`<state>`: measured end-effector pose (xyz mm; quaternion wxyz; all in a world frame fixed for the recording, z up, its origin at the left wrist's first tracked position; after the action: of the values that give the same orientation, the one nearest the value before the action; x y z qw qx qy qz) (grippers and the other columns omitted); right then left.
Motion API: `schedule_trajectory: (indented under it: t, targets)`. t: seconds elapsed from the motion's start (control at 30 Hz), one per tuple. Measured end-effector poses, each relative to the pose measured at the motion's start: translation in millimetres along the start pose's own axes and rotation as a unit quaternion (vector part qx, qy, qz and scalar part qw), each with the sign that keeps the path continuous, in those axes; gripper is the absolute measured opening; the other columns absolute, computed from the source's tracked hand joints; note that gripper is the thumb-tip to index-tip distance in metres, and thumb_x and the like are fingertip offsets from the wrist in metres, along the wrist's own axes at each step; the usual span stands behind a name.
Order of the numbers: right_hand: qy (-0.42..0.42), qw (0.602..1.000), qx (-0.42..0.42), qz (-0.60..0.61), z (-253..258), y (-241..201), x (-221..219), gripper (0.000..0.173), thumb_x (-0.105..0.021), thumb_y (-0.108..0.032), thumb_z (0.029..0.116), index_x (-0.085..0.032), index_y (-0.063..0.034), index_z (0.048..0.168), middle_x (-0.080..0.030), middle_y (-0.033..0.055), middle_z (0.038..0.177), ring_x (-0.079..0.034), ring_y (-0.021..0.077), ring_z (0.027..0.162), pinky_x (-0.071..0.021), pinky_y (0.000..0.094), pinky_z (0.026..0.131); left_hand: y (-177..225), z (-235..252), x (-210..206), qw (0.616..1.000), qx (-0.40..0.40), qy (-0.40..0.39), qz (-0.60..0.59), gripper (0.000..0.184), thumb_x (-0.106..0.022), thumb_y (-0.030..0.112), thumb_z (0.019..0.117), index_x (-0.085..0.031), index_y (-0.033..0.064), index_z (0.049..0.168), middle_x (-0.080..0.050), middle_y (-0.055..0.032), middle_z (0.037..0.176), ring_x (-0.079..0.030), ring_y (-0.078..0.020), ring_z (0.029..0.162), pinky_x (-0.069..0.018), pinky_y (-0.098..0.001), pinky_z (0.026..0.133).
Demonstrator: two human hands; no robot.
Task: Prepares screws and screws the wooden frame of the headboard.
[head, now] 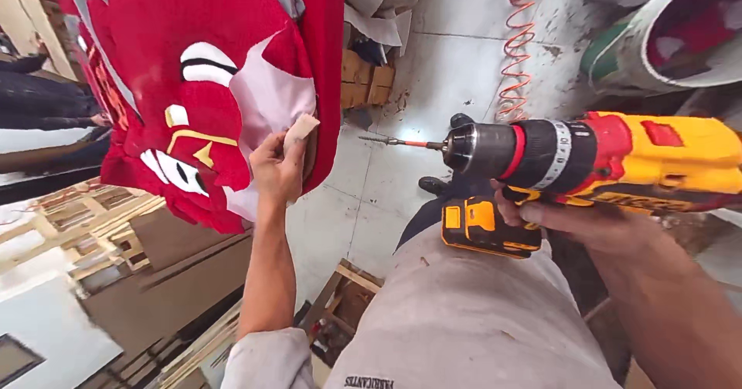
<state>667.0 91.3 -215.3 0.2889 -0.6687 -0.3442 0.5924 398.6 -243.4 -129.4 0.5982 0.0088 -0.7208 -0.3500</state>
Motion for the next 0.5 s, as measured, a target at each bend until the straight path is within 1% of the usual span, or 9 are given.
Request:
schedule_trajectory:
  t: [0.07, 0.13, 0.2, 0.27, 0.3, 0.33, 0.4, 0.43, 0.5]
  targets:
    - [-0.004, 0.999, 0.009, -0.048, 1, -6, -19, 0.021, -0.074, -0.028, 0.0932, -0.071, -0.0189, 0.112, -0.072, -0.0038, 0.093, -0.071, 0.0103, 0.082, -0.0625, 0.0284, 0.077, -1, -1, 0, 1.000, 0.002, 0.024, -0.013, 0.022, -0.074, 0.028, 0.0939, -0.073, 0.0065, 0.097, -0.070, 0.0002, 0.080, -0.062, -0.0022, 0.066, -0.0549, -0.0250, 0.063]
    - [-0.009, 0.996, -0.005, -0.092, 1, -15, -37, 0.021, -0.074, -0.030, 0.0945, -0.072, -0.0196, 0.113, -0.073, -0.0052, 0.096, -0.071, 0.0096, 0.086, -0.0619, 0.0285, 0.080, -7, -5, -2, 0.998, -0.006, 0.047, -0.050, 0.019, -0.078, 0.026, 0.0909, -0.074, 0.0074, 0.096, -0.071, -0.0012, 0.083, -0.063, -0.0048, 0.068, -0.0552, -0.0254, 0.064]
    - [0.005, 0.988, -0.026, -0.155, 4, -26, -54, 0.018, -0.074, -0.031, 0.0942, -0.072, -0.0220, 0.110, -0.073, -0.0080, 0.095, -0.071, 0.0069, 0.085, -0.0618, 0.0265, 0.079, -10, -11, -2, 0.992, -0.003, 0.052, -0.111, 0.021, -0.080, 0.023, 0.0892, -0.071, 0.0088, 0.101, -0.069, -0.0016, 0.082, -0.062, -0.0069, 0.064, -0.0541, -0.0248, 0.058]
    - [0.042, 0.971, -0.053, -0.231, 9, -37, -72, 0.014, -0.076, -0.031, 0.0905, -0.073, -0.0249, 0.103, -0.072, -0.0104, 0.090, -0.069, 0.0046, 0.080, -0.0609, 0.0251, 0.075, -11, -14, 0, 0.986, 0.017, 0.047, -0.156, 0.027, -0.080, 0.022, 0.0891, -0.066, 0.0096, 0.109, -0.061, -0.0003, 0.074, -0.052, -0.0067, 0.055, -0.0465, -0.0223, 0.050]
    - [0.052, 0.959, -0.058, -0.273, 14, -44, -80, 0.014, -0.077, -0.030, 0.0891, -0.073, -0.0256, 0.101, -0.072, -0.0115, 0.088, -0.069, 0.0038, 0.078, -0.0604, 0.0246, 0.074, -14, -9, 0, 0.984, 0.021, 0.058, -0.166, 0.032, -0.081, 0.024, 0.0877, -0.067, 0.0079, 0.111, -0.058, 0.0014, 0.073, -0.048, -0.0041, 0.054, -0.0433, -0.0200, 0.051]
    - [0.057, 0.946, -0.050, -0.314, 21, -51, -88, 0.015, -0.078, -0.029, 0.0878, -0.072, -0.0254, 0.101, -0.072, -0.0116, 0.089, -0.069, 0.0038, 0.078, -0.0610, 0.0252, 0.074, -19, -2, -1, 0.982, 0.015, 0.074, -0.174, 0.034, -0.081, 0.025, 0.0864, -0.071, 0.0052, 0.112, -0.060, 0.0027, 0.075, -0.048, -0.0007, 0.057, -0.0423, -0.0180, 0.055]
    - [0.056, 0.920, -0.039, -0.386, 35, -63, -99, 0.019, -0.079, -0.029, 0.0862, -0.071, -0.0233, 0.103, -0.072, -0.0100, 0.088, -0.070, 0.0051, 0.077, -0.0618, 0.0271, 0.072, -27, 8, -3, 0.979, 0.001, 0.074, -0.189, 0.029, -0.081, 0.028, 0.0872, -0.075, 0.0062, 0.105, -0.071, 0.0019, 0.082, -0.058, 0.0027, 0.065, -0.0499, -0.0163, 0.063]
    - [0.052, 0.907, -0.038, -0.416, 43, -68, -105, 0.020, -0.079, -0.030, 0.0861, -0.071, -0.0225, 0.103, -0.072, -0.0094, 0.088, -0.069, 0.0053, 0.076, -0.0617, 0.0272, 0.071, -29, 11, -3, 0.979, 0.002, 0.063, -0.192, 0.025, -0.080, 0.029, 0.0880, -0.076, 0.0080, 0.102, -0.073, 0.0018, 0.084, -0.061, 0.0027, 0.067, -0.0519, -0.0172, 0.065]
    - [0.040, 0.883, -0.050, -0.464, 61, -80, -117, 0.021, -0.078, -0.028, 0.0855, -0.070, -0.0213, 0.104, -0.071, -0.0087, 0.087, -0.068, 0.0051, 0.074, -0.0609, 0.0262, 0.067, -31, 13, -1, 0.981, 0.010, 0.041, -0.190, 0.023, -0.078, 0.030, 0.0890, -0.076, 0.0098, 0.099, -0.073, 0.0014, 0.084, -0.062, 0.0010, 0.068, -0.0529, -0.0201, 0.067]
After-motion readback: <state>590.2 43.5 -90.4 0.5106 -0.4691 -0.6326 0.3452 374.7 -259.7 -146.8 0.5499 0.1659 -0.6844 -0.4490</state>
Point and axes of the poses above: each hand's wrist, its own z-axis towards the middle knuckle, its own x-axis out of the back of the hand, y = z × x, the point moved 2 cm from there along z, towards the middle knuckle
